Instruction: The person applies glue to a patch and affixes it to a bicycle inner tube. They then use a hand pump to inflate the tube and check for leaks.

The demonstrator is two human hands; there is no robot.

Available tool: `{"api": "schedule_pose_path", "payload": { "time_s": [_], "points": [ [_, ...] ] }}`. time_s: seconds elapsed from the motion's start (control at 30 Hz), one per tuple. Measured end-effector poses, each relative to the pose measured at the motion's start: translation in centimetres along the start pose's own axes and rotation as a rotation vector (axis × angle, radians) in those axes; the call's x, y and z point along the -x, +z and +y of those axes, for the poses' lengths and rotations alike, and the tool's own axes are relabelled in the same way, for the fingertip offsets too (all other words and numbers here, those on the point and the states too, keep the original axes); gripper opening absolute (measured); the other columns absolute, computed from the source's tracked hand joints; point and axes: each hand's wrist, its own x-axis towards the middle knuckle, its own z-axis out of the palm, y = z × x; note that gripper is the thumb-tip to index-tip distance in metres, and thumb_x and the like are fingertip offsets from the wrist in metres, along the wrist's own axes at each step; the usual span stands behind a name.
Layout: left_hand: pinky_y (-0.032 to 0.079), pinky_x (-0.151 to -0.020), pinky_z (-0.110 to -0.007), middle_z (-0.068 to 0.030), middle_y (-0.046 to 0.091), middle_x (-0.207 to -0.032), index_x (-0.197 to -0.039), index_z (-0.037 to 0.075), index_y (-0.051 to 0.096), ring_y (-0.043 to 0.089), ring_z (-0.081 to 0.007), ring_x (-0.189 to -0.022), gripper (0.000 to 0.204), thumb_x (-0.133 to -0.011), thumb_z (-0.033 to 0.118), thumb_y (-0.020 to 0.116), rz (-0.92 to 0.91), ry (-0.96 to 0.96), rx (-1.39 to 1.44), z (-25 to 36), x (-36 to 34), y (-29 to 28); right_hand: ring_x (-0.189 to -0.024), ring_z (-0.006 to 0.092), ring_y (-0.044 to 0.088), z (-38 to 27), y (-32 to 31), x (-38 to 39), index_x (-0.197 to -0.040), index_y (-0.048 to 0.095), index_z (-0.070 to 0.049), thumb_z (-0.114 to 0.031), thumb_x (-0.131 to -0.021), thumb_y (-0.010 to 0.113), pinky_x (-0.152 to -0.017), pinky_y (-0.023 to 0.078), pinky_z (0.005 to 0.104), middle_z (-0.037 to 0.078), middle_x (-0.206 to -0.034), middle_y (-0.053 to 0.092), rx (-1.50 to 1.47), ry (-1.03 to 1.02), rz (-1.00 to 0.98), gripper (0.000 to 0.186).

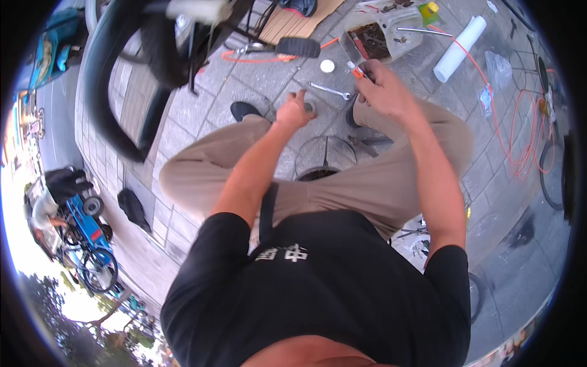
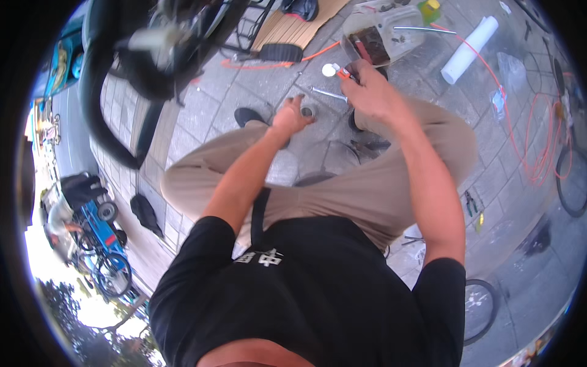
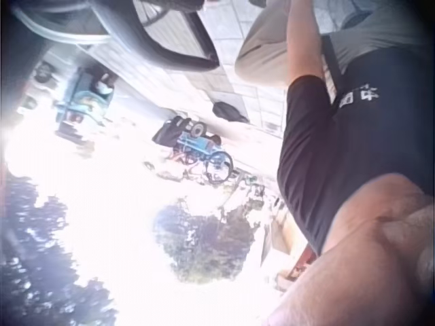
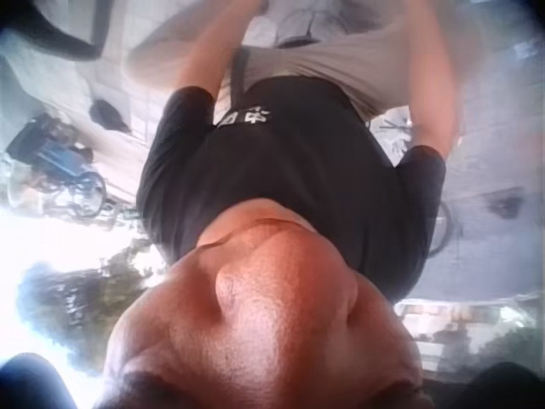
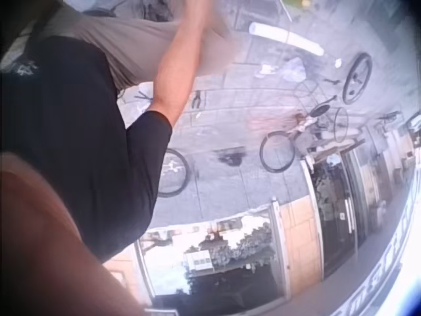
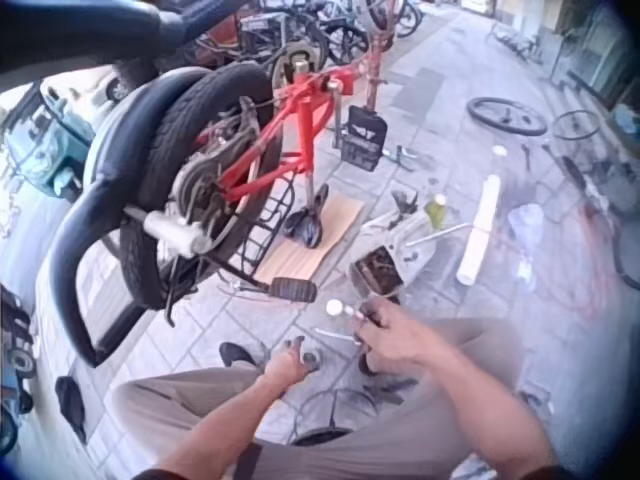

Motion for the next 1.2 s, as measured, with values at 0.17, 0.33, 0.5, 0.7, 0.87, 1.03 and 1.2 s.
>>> {"api": "schedule_pose_path", "payload": {
  "time_s": [0.17, 0.33, 0.5, 0.7, 0.87, 1.03, 1.2],
  "points": [
    [0.055, -0.104, -0.051, -0.0273, 0.056, -0.146, -0.151, 0.010, 0.052, 0.064, -0.0462, -0.126, 0.082, -0.083, 0.039, 0.086, -0.032, 0.014, 0.037, -2.3, -2.2, 5.7, -0.083, 0.0268, 0.068, 1.6, 0.3, -1.5, -0.113, 0.065, 0.004, -0.029, -0.095, 0.068, -0.081, 0.053, 0.0406, 0.016, -0.089, 0.071, 0.059, -0.076, 0.156, 0.037],
    [0.057, -0.105, -0.047, -0.0199, 0.063, -0.140, -0.149, 0.006, 0.054, 0.067, -0.0373, -0.122, 0.070, -0.085, 0.016, 0.078, -0.197, 0.022, 0.837, -1.1, -0.6, -0.8, -0.072, 0.0305, 0.067, 4.2, -1.6, -4.2, -0.093, 0.066, 0.004, -0.037, -0.094, 0.073, -0.076, 0.054, 0.0465, 0.018, -0.073, 0.064, 0.304, 0.023, 0.157, 0.041],
    [0.054, -0.110, -0.046, -0.0141, 0.061, -0.141, -0.146, 0.007, 0.053, 0.062, -0.0299, -0.129, 0.069, -0.080, -0.002, 0.070, -0.353, 0.239, 1.594, 2.8, 3.9, -9.1, -0.073, 0.0278, 0.068, 0.5, -2.0, -2.8, -0.096, 0.069, 0.005, -0.054, -0.090, 0.079, -0.076, 0.056, 0.0461, 0.014, -0.081, 0.072, 0.112, 0.317, -0.038, 0.060],
    [0.054, -0.104, -0.038, -0.0137, 0.061, -0.141, -0.142, 0.008, 0.053, 0.062, -0.0260, -0.128, 0.070, -0.075, -0.009, 0.064, -0.314, 0.526, 1.890, 6.1, 7.0, -9.2, -0.092, 0.0279, 0.073, -3.6, -0.4, 3.5, -0.120, 0.070, 0.008, -0.061, -0.083, 0.084, -0.087, 0.058, 0.0422, 0.018, -0.103, 0.077, 0.302, -0.098, -0.058, 0.079],
    [0.048, -0.113, -0.046, -0.0148, 0.059, -0.148, -0.148, 0.005, 0.050, 0.059, -0.0309, -0.135, 0.057, -0.095, 0.023, 0.060, -0.407, 0.462, 2.255, 7.8, 9.5, -9.1, -0.103, 0.0371, 0.075, -9.9, 1.1, 8.9, -0.131, 0.070, 0.002, -0.052, -0.074, 0.087, -0.091, 0.057, 0.0438, 0.023, -0.110, 0.078, 0.772, -0.216, 0.073, 0.080],
    [0.045, -0.117, -0.053, -0.0186, 0.062, -0.145, -0.148, 0.001, 0.052, 0.060, -0.0352, -0.135, 0.062, -0.109, 0.050, 0.048, -0.467, 0.293, 2.297, 8.8, 10.3, -9.3, -0.091, 0.0228, 0.073, -9.5, 0.4, 10.4, -0.135, 0.067, 0.005, -0.044, -0.078, 0.088, -0.086, 0.057, 0.0353, 0.017, -0.105, 0.077, 0.694, -0.174, 0.137, 0.078],
    [0.052, -0.112, -0.052, -0.0151, 0.063, -0.144, -0.146, 0.005, 0.054, 0.062, -0.0324, -0.133, 0.053, -0.114, 0.046, 0.043, -0.299, 0.380, 2.179, 8.4, 10.0, -9.0, -0.094, 0.0125, 0.067, -6.0, -1.3, 9.7, -0.138, 0.062, 0.009, -0.025, -0.084, 0.090, -0.083, 0.056, 0.0294, 0.009, -0.107, 0.075, 0.385, -0.162, 0.093, 0.070]
  ]
}}
